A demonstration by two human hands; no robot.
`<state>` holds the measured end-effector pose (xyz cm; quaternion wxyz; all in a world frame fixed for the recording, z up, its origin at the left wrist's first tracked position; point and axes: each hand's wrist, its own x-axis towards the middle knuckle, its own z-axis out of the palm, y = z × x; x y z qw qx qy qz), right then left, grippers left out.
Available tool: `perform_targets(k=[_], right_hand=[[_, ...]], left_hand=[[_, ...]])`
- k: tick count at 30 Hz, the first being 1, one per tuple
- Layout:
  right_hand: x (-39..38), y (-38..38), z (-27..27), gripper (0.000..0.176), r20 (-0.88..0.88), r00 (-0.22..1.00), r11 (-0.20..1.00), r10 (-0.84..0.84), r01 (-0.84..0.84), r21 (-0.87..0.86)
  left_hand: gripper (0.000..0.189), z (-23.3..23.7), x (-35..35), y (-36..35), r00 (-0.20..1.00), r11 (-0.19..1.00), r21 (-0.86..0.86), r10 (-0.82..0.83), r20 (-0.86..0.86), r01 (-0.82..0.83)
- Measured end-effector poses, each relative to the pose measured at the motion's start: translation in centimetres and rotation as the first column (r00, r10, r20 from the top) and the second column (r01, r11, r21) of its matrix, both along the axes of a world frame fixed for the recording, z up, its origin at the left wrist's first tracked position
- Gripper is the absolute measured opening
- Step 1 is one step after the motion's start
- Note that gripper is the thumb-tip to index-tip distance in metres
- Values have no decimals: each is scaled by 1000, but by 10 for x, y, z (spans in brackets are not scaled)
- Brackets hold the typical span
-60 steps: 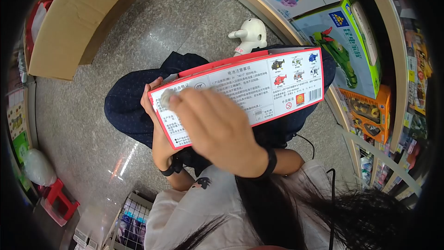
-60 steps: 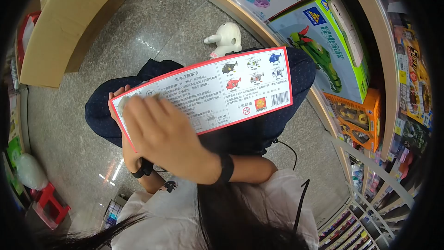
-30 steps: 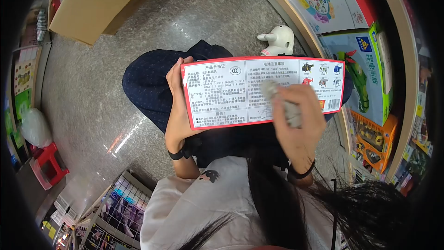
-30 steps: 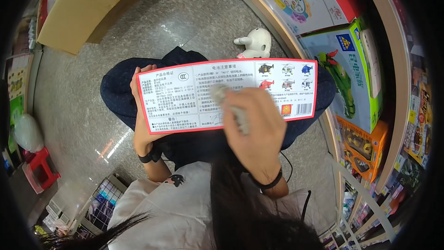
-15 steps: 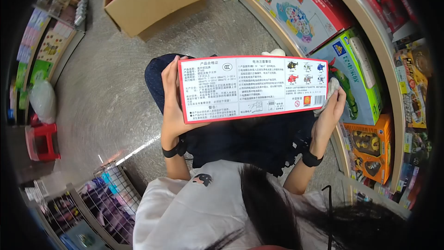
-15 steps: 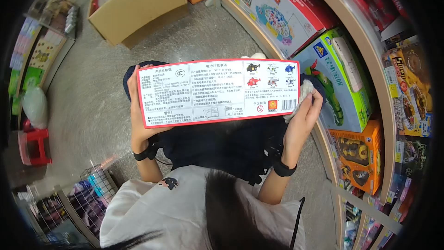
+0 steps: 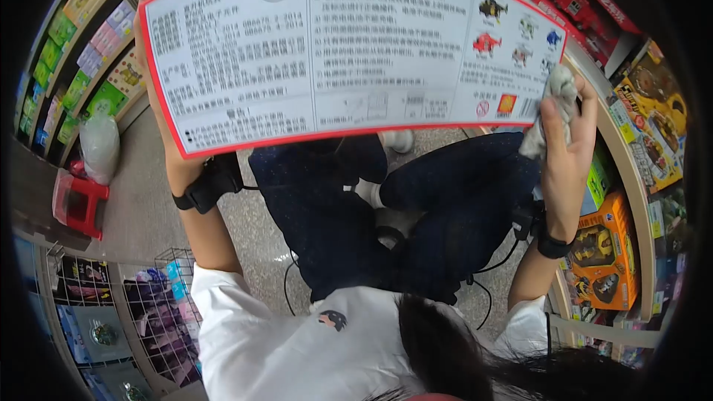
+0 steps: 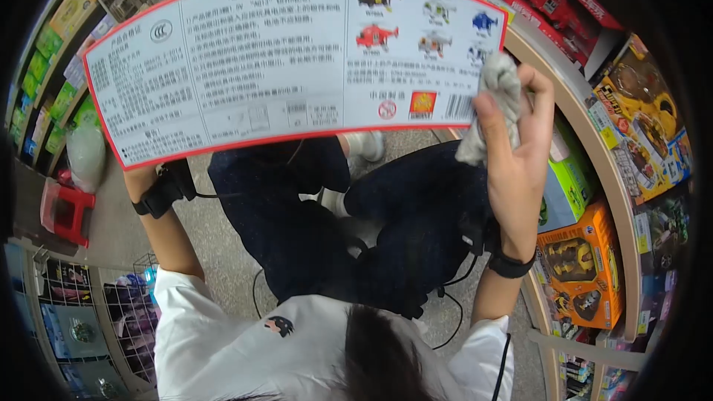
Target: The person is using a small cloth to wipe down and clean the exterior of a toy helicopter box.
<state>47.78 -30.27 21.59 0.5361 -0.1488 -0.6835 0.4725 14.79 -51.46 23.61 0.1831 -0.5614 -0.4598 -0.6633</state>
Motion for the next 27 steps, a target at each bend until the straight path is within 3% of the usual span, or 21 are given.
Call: perform_targets(k=[10, 17, 18, 19, 22, 23, 27], right_hand=[[-10, 22, 42, 35, 8, 996, 968, -86, 82, 238], [-21, 26, 28, 35, 3, 996, 988, -90, 89, 124], [-22, 28, 25, 35, 7, 996, 988, -93, 91, 121], [-22, 30, 21, 34, 15, 994, 989, -104, 102, 107], [-23, 35, 15, 32, 39, 988, 984, -149, 144, 105], [-24, 36, 13, 31, 50, 983, 978, -178, 171, 120], [-28, 50, 6, 29, 62, 982, 978, -180, 171, 120]], left_hand=[[120, 31, -19, 33, 972, 997, -65, -45, -229, 31], [136, 28, -38, 55, 934, 997, -71, -38, -354, 14], [138, 27, -35, 59, 923, 998, -59, -16, -384, -7], [138, 31, -30, 68, 884, 992, 41, 127, -451, -122], [140, 28, -39, 92, 895, 993, 84, 114, -432, -86], [142, 31, -58, 95, 851, 1000, -8, -7, -526, 3], [137, 29, -67, 115, 863, 994, -60, -111, -493, 94]])
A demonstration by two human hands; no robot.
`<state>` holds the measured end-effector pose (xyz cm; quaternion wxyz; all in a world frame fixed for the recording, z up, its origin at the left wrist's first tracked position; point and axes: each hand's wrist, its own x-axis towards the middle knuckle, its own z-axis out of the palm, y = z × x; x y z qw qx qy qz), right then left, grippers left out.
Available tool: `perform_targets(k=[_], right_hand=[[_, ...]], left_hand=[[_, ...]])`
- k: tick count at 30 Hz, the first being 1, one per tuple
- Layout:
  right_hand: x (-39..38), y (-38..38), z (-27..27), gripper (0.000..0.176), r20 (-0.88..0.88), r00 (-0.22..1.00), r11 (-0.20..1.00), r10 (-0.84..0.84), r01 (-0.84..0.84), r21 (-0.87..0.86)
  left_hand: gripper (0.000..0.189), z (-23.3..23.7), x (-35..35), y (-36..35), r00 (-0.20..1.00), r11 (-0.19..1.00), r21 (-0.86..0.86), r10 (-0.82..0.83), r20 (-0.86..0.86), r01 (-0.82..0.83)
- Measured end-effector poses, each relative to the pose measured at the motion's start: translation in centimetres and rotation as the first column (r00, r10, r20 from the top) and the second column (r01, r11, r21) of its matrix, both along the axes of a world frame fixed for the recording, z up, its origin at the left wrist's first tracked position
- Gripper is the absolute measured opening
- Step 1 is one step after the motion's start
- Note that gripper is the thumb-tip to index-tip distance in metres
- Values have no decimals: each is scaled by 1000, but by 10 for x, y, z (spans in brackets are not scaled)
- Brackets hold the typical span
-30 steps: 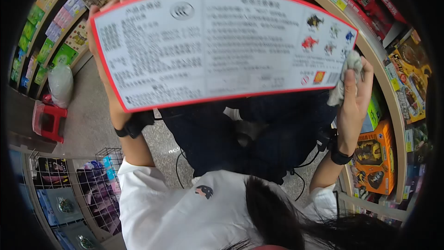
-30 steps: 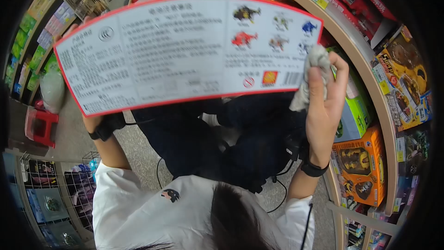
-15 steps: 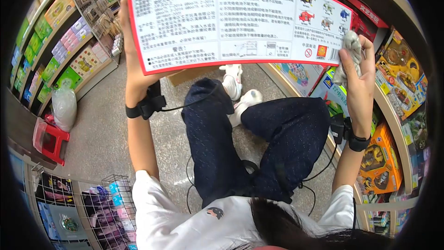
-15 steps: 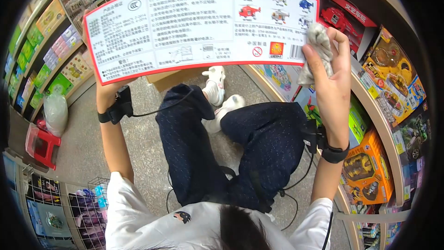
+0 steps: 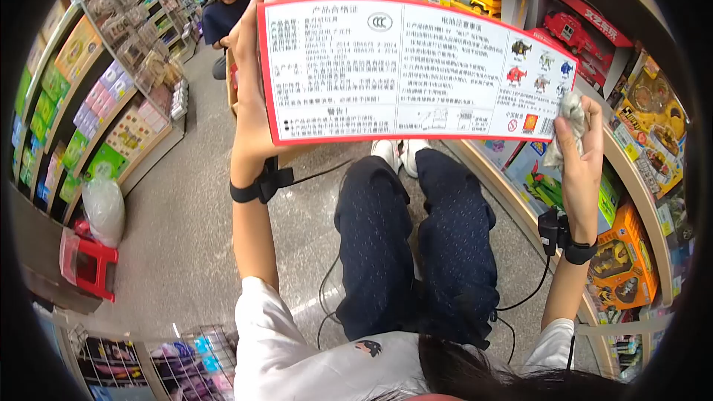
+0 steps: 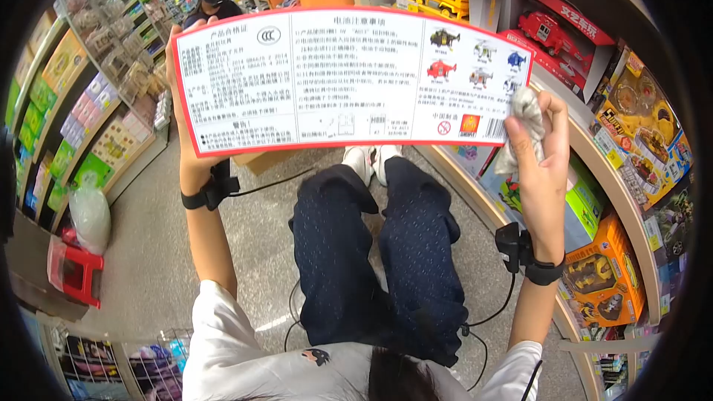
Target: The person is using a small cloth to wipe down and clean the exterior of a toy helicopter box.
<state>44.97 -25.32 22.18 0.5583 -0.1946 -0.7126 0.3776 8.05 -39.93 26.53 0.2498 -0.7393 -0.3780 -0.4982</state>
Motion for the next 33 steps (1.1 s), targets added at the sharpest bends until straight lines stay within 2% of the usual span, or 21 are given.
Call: perform_targets(k=[5, 7, 9, 11, 13, 15, 17, 19, 26, 31, 33], right_hand=[[-13, 24, -12, 29, -50, 999, 999, -16, 13, -49], [-19, 32, -17, 27, -48, 998, 994, -47, 42, -105], [-29, 40, -25, 25, -23, 996, 988, -89, 85, -127], [-34, 53, -36, 24, -3, 997, 978, -82, 80, -190], [-43, 63, -47, 24, 19, 996, 972, -81, 84, -218], [-50, 72, -58, 23, 42, 996, 964, -76, 85, -252], [-52, 82, -69, 23, 96, 994, 961, -61, 84, -264], [-55, 89, -78, 23, 116, 991, 955, -67, 97, -281], [-68, 100, -103, 25, 147, 981, 915, -126, 172, -365], [-76, 110, -115, 26, 179, 982, 910, -61, 128, -393], [-78, 112, -117, 26, 191, 981, 915, -44, 116, -386]], left_hand=[[134, -26, -2, 27, 995, 999, -26, 27, 100, -25], [135, -41, -6, 33, 978, 979, -22, 205, 31, -204], [136, -58, -13, 46, 986, 985, -58, 164, 39, -162], [135, -79, -12, 63, 932, 984, -176, 30, 361, 36], [135, -98, -21, 74, 926, 972, -233, 74, 371, 16], [135, -117, -27, 83, 932, 974, -216, 13, 362, 71], [136, -133, -31, 89, 927, 958, -283, 72, 367, 38], [140, -151, -31, 99, 878, 958, -275, 62, 475, 81], [138, -183, -41, 113, 873, 926, -349, 48, 486, 143], [137, -202, -48, 106, 898, 910, -413, 150, 414, 38], [142, -212, -48, 104, 868, 908, -417, 177, 465, 38]])
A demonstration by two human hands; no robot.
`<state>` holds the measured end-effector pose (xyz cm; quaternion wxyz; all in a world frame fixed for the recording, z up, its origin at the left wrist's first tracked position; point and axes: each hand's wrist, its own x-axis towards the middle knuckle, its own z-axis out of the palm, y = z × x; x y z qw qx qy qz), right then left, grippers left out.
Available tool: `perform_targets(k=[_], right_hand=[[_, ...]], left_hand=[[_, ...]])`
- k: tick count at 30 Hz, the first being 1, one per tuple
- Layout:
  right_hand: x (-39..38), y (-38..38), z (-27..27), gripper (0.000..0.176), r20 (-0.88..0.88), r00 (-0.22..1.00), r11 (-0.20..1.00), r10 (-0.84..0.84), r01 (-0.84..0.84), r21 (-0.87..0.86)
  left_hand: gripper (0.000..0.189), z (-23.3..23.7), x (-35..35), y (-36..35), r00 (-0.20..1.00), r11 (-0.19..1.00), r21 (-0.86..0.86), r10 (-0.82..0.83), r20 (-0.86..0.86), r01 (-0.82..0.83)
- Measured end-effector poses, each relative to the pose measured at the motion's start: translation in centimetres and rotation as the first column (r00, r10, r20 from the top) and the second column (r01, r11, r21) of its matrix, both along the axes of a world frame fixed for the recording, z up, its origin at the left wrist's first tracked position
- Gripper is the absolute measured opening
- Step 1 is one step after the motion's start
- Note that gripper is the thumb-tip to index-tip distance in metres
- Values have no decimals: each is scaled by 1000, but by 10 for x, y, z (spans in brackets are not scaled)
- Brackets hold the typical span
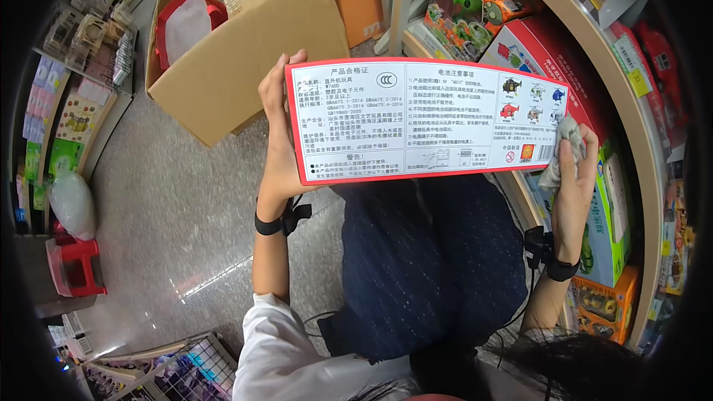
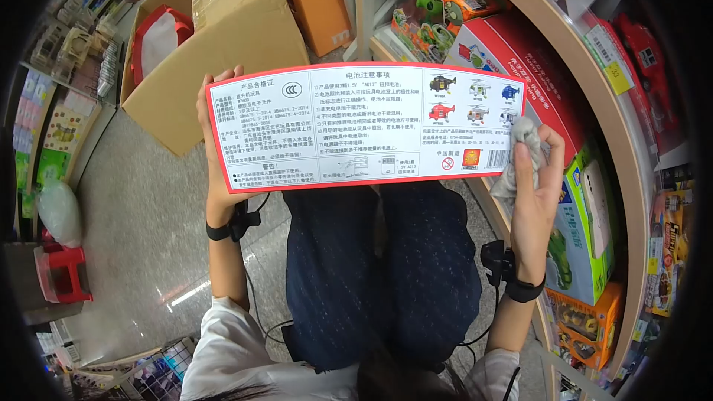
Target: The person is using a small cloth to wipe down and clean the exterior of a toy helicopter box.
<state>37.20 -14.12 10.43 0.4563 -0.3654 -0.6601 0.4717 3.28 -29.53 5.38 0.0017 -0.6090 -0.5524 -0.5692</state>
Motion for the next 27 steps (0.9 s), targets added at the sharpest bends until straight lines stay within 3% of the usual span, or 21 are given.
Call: perform_targets(k=[7, 17, 19, 21, 22, 27], right_hand=[[-3, 0, -9, 26, -27, 997, 995, 75, -77, -66], [16, -8, 1, 26, 20, 999, 999, 43, -43, -26], [24, -9, 0, 29, 11, 998, 998, 55, -55, -40], [27, -10, 2, 32, -2, 998, 996, 68, -68, -57], [26, -13, 5, 27, -13, 997, 996, 71, -71, -49], [15, -10, 14, 22, -68, 994, 993, 89, -94, -73]], left_hand=[[151, -6, 1, -14, 997, 997, -51, 66, 30, -65], [149, 7, 19, -18, 999, 998, -37, 46, 1, -45], [136, 14, 23, -24, 1000, 999, -35, 3, -13, -4], [142, 13, 27, -27, 999, 999, -33, 31, 5, -31], [148, 12, 29, -29, 998, 998, -37, 59, 29, -58], [144, 25, 20, -28, 999, 996, -71, 49, 13, -48]])
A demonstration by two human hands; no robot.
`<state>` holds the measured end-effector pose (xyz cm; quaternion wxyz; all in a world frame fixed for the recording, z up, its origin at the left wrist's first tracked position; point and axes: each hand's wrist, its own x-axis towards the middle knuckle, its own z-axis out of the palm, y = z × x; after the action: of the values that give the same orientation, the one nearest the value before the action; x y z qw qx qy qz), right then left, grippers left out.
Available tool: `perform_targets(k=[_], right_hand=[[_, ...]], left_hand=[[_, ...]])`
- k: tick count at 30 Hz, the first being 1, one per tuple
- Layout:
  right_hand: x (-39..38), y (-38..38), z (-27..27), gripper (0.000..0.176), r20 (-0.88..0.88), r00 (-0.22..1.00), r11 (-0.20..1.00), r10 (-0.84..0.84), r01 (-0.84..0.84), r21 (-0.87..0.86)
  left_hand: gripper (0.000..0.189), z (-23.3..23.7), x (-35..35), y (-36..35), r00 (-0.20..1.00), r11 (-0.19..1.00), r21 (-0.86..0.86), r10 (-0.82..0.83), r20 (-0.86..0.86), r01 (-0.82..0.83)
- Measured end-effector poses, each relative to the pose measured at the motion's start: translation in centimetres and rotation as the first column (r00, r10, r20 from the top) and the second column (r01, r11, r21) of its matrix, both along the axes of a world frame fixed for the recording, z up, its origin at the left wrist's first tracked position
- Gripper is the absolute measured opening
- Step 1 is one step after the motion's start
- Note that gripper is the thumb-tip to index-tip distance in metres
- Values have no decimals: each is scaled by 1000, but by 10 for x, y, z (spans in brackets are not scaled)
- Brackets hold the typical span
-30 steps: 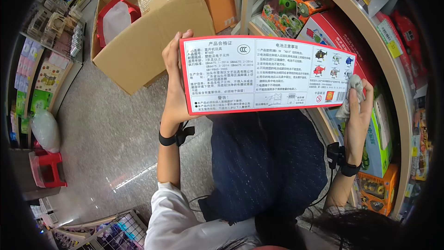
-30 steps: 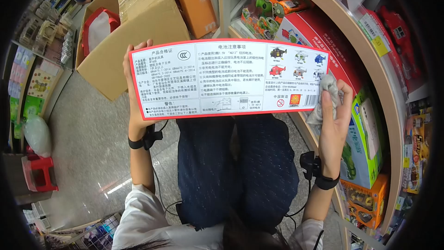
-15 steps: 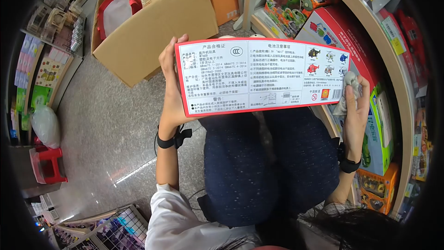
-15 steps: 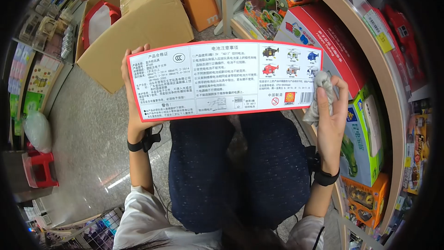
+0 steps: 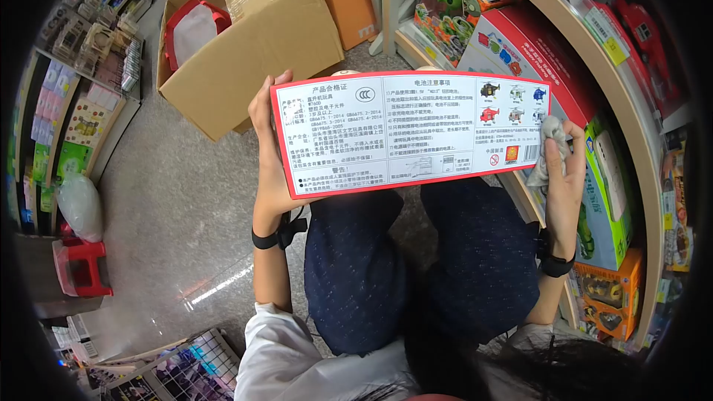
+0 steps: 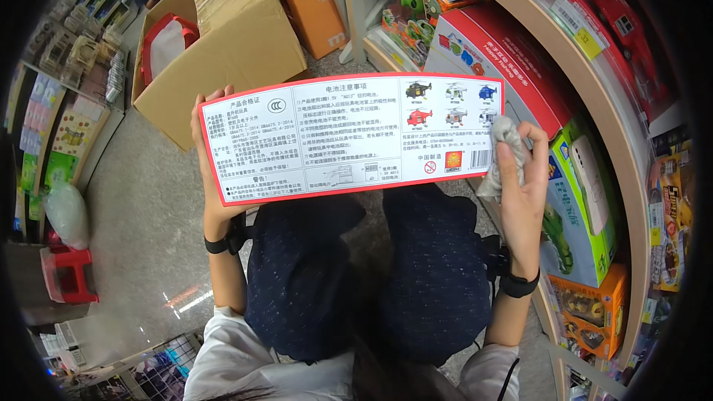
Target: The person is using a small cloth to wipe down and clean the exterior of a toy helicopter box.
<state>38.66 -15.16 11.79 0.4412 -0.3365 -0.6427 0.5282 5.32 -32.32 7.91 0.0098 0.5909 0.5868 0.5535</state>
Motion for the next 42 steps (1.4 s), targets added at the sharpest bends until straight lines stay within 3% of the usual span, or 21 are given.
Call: perform_targets(k=[8, 12, 20, 22, 25, 27, 29, 30, 31, 33, 34, 35, 37, 38, 39, 40, 41, 42], right_hand=[[2, 2, 6, 22, 14, 1000, 998, -14, 14, 62], [2, 2, 9, 22, -6, 1000, 999, -18, 19, 47], [38, -28, 35, 30, -34, 997, 979, -66, 72, 190], [10, -3, 24, 30, -32, 997, 984, -68, 72, 165], [11, -4, 25, 29, -76, 995, 978, -64, 78, 192], [12, -7, 25, 29, -126, 990, 970, -64, 91, 226], [11, -12, 25, 31, -187, 977, 965, -105, 146, 219], [18, -13, 24, 32, -185, 978, 958, -95, 140, 249], [22, -16, 24, 32, -188, 978, 957, -95, 142, 255], [33, -27, 30, 32, -207, 967, 945, -147, 199, 260], [40, -32, 31, 33, -207, 967, 937, -151, 206, 281], [55, -45, 39, 33, -201, 966, 934, -160, 214, 285], [60, -53, 42, 34, -215, 958, 921, -192, 252, 298], [61, -56, 45, 32, -241, 954, 928, -177, 244, 283], [62, -58, 45, 32, -238, 955, 927, -175, 241, 286], [63, -58, 45, 32, -238, 960, 929, -145, 215, 300], [62, -58, 45, 32, -239, 964, 931, -114, 188, 314], [64, -69, 54, 31, -230, 966, 942, -121, 185, 280]], left_hand=[[140, 11, 7, 3, 999, 1000, 12, 11, 31, -12], [141, 22, 6, 1, 999, 999, 42, 27, -45, -25], [136, 54, 38, -26, 989, 984, 151, 112, -94, -97], [129, 52, 6, -4, 933, 976, 165, 191, -305, -145], [124, 60, 8, -12, 887, 956, 167, 286, -362, -240], [118, 60, 9, -11, 897, 946, 193, 310, -316, -259], [114, 60, 2, -10, 962, 949, 244, 236, -139, -198], [100, 64, 3, -11, 955, 931, 353, 184, -232, -93], [100, 62, 4, -11, 955, 929, 359, 184, -233, -92], [89, 59, 8, -15, 951, 907, 378, 263, -165, -185], [73, 66, 19, -19, 918, 895, 389, 324, -227, -220], [73, 69, 31, -29, 923, 896, 391, 315, -220, -213], [60, 63, 34, -35, 981, 884, 439, 191, -31, -158], [42, 66, 40, -39, 939, 877, 423, 313, -141, -229], [42, 66, 44, -45, 939, 876, 424, 315, -137, -232], [40, 64, 45, -53, 985, 899, 406, 130, 117, -167], [41, 62, 46, -62, 930, 908, 407, -63, 361, -96], [49, 59, 50, -76, 958, 923, 344, 75, 276, -172]])
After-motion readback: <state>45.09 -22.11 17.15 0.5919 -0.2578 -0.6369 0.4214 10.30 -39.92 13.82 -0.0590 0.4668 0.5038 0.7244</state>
